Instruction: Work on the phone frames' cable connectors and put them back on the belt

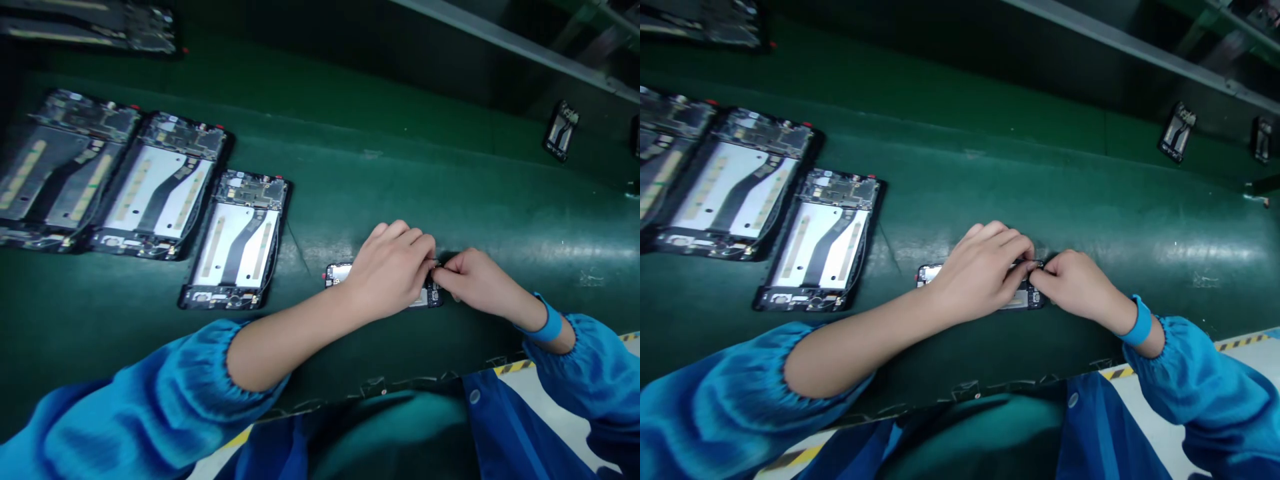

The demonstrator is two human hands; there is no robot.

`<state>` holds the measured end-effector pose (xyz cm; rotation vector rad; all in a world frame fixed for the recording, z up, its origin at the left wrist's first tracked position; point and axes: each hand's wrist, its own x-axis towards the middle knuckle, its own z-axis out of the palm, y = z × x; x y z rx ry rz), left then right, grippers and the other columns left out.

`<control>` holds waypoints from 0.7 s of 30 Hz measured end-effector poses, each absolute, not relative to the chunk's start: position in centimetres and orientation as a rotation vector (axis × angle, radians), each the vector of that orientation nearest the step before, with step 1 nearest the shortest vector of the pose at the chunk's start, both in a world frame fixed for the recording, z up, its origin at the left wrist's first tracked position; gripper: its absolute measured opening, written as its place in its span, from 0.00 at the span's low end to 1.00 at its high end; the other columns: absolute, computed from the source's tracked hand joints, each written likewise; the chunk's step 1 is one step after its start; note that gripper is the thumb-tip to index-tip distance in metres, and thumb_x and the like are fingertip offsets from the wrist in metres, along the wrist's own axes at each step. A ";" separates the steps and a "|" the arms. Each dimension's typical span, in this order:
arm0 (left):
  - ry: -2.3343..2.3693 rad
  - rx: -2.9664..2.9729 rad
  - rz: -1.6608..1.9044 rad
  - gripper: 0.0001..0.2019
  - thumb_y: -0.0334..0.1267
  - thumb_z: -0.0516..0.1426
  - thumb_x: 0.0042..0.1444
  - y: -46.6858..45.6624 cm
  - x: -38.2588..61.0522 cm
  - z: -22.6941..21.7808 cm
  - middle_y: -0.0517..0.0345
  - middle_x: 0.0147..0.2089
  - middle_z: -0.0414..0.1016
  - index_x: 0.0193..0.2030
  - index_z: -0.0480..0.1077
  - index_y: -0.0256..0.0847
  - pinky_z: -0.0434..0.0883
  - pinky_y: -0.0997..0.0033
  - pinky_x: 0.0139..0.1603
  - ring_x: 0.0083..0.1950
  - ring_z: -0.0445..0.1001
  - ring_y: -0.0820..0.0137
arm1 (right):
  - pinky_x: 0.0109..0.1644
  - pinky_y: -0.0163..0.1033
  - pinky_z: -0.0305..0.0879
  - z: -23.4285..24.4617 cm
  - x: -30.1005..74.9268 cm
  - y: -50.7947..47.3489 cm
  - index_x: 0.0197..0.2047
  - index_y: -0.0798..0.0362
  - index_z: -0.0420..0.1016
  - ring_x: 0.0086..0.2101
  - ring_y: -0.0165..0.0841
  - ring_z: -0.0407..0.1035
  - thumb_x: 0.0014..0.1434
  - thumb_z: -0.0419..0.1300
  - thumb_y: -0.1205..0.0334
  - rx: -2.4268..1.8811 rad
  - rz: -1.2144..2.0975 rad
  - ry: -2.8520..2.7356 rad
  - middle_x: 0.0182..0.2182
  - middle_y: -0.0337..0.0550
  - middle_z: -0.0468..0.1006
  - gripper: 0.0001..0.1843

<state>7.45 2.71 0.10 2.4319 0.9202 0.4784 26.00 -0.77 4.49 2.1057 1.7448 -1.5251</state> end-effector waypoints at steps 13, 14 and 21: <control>0.607 2.687 0.483 0.24 0.53 0.57 0.67 1.3 2.9 0.8 0.42 0.70 0.67 0.64 0.72 0.46 0.58 0.35 0.68 0.71 0.62 0.43 | 0.42 0.43 0.67 3.5 29.1 -4.7 0.40 0.52 0.80 0.34 0.37 0.72 0.73 0.53 0.56 2.191 -0.902 2.629 0.33 0.46 0.80 0.16; 0.607 2.690 0.471 0.25 0.54 0.58 0.66 1.3 2.9 0.6 0.42 0.71 0.65 0.65 0.71 0.46 0.57 0.34 0.69 0.72 0.61 0.42 | 0.42 0.44 0.66 3.5 29.0 -4.7 0.35 0.53 0.78 0.33 0.37 0.71 0.72 0.54 0.56 2.123 -0.772 2.658 0.30 0.46 0.78 0.17; 0.611 2.704 0.446 0.27 0.55 0.57 0.67 1.4 3.0 0.1 0.39 0.73 0.62 0.68 0.69 0.45 0.57 0.30 0.69 0.73 0.59 0.40 | 0.33 0.41 0.61 3.2 28.5 -3.5 0.25 0.51 0.68 0.26 0.33 0.66 0.73 0.52 0.59 2.150 -0.869 2.748 0.23 0.41 0.70 0.23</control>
